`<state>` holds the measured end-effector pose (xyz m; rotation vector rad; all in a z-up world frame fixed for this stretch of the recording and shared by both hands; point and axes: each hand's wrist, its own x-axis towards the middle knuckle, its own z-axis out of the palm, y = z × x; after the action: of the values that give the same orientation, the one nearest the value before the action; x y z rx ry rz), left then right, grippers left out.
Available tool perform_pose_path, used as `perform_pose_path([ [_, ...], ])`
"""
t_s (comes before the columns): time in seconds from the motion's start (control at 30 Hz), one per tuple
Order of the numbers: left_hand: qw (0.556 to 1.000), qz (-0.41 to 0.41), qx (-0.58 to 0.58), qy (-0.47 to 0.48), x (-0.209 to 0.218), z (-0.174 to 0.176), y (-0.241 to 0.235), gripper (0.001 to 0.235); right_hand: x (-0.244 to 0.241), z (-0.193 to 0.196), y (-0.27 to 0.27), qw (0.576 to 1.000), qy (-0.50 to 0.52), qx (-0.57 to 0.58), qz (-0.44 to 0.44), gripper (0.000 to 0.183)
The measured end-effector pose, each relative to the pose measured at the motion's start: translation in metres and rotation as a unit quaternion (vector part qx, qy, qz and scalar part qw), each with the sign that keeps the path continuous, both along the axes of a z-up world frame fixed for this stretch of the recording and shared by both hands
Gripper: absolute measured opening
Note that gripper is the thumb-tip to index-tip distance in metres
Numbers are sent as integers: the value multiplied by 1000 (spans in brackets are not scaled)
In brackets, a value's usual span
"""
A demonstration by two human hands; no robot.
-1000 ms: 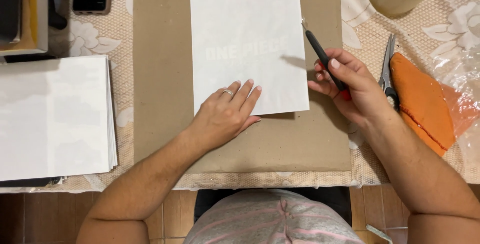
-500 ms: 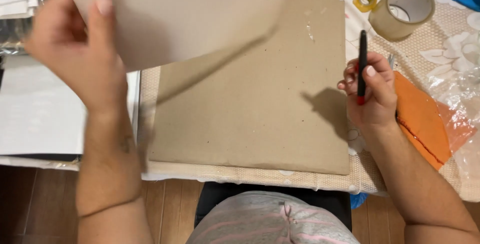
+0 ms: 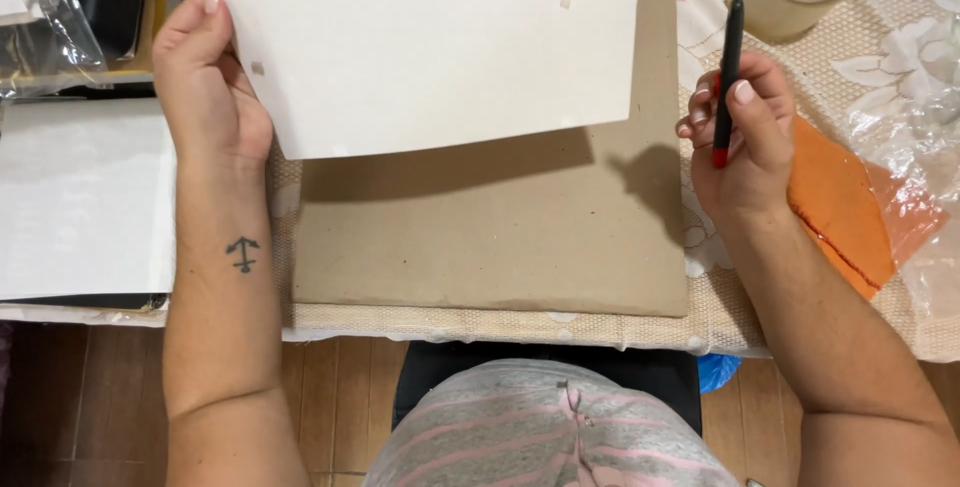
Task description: Preparing a sheet of paper by applying adhesive tabs to the corners and then cutting it precisely with a utility knife on a cutting mat.
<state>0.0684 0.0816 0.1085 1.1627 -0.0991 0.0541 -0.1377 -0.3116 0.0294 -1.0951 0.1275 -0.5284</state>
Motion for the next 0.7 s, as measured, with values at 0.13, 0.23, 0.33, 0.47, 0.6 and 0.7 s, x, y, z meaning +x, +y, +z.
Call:
perform_pose_path([
  [0.13, 999, 10, -24, 29, -5, -12, -2, 12, 0, -8, 2, 999, 29, 11, 21, 22],
  [0.23, 998, 7, -34, 50, -13, -11, -6, 12, 4, -11, 7, 998, 21, -19, 49, 23],
  [0.33, 999, -2, -27, 47, -21, -9, -10, 17, 5, -16, 7, 997, 40, 5, 59, 20],
  [0.47, 999, -8, -32, 32, -18, -17, -13, 13, 5, -20, 3, 997, 40, 11, 66, 25],
  [0.6, 998, 3, -57, 8, -12, -33, -11, 14, 10, -25, 2, 997, 9, 32, 70, 22],
  [0.7, 998, 0, -57, 25, -16, -32, -14, 15, 11, -22, 2, 997, 3, 42, 64, 21],
])
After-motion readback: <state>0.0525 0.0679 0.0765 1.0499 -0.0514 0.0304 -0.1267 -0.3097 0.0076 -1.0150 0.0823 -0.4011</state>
